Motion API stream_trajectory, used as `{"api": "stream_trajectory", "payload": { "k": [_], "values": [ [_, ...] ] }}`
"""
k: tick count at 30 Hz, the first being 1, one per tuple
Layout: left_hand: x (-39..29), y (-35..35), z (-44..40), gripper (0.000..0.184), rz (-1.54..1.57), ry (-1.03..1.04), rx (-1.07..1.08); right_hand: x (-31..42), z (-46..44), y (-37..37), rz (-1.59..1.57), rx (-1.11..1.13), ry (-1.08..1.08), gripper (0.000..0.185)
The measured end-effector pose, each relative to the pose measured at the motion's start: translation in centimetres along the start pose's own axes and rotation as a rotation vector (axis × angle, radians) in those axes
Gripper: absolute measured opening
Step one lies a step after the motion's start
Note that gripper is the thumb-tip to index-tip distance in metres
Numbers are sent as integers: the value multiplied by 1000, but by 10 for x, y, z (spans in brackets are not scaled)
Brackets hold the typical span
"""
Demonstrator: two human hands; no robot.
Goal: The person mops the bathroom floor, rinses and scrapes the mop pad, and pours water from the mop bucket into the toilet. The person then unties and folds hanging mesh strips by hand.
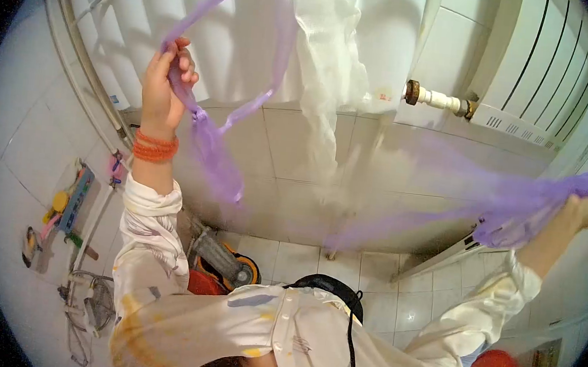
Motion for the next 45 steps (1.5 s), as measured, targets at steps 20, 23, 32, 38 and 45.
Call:
{"api": "stream_trajectory", "payload": {
  "k": [20,23,32,38,45],
  "values": [
    [14,87,2,35,-423,213,86,-57,196,-120,255,712,342,29],
    [46,98,28,32,-386,187,247,-31,215,-84,339,1043,445,20],
    [179,181,97,69,-590,68,653,11,224,1,485,2009,233,19],
    [230,184,123,71,-309,-642,845,5,203,26,262,1956,141,15],
    [250,59,141,22,-256,-882,512,-47,180,1,278,1508,-62,14]
  ]
}}
Point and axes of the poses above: each hand's wrist, its own z-axis away from the middle knuckle, its own y-axis out of the palm, x = y × z, the point moved 1 cm from there along -z, towards the middle knuckle, and after that the axes turned 15 degrees about -y, right-handed, at the moved point
